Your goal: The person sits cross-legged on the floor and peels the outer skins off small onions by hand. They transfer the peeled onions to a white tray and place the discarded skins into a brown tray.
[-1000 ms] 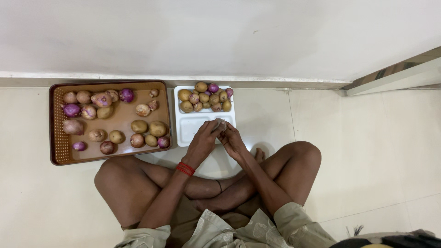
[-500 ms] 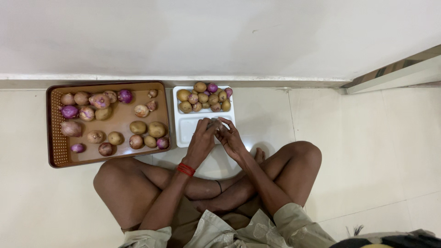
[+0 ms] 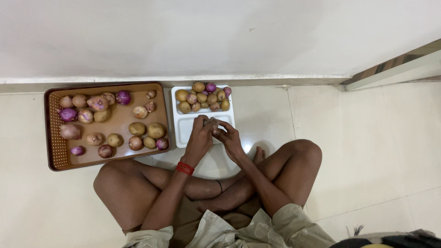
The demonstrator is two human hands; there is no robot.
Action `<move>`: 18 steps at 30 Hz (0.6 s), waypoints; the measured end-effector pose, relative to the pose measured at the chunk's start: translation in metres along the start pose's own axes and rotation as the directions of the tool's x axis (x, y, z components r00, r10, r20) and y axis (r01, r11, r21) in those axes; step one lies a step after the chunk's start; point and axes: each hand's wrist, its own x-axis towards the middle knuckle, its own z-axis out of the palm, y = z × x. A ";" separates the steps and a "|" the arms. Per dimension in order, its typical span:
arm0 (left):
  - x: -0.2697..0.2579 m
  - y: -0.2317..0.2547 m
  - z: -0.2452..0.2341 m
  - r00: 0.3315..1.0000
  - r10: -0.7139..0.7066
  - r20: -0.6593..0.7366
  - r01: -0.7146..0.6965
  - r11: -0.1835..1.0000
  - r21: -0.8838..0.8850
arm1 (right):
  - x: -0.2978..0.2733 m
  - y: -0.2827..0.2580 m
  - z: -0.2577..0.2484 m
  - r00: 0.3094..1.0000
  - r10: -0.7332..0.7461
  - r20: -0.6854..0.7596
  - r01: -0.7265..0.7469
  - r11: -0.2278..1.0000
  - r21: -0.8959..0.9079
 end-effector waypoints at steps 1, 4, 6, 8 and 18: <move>0.002 -0.002 -0.001 0.997 -0.075 0.014 0.076 0.996 -0.036 | 0.000 0.001 0.001 1.000 -0.001 -0.007 0.001 1.000 0.007; 0.003 -0.003 -0.003 0.989 -0.142 0.052 0.145 0.987 -0.071 | 0.000 -0.001 0.005 0.999 -0.002 -0.038 0.003 0.999 0.032; -0.004 0.000 -0.001 0.998 0.018 0.063 -0.017 1.000 -0.007 | 0.001 -0.006 0.005 0.997 0.003 -0.076 0.000 0.999 0.050; -0.009 0.002 0.000 0.980 0.143 0.137 -0.159 0.981 0.111 | -0.002 -0.011 0.005 0.996 -0.041 -0.077 0.041 0.999 -0.007; -0.005 -0.008 0.000 0.992 -0.066 0.109 0.055 0.993 0.102 | -0.007 -0.026 0.019 0.991 -0.127 -0.040 0.117 0.977 -0.180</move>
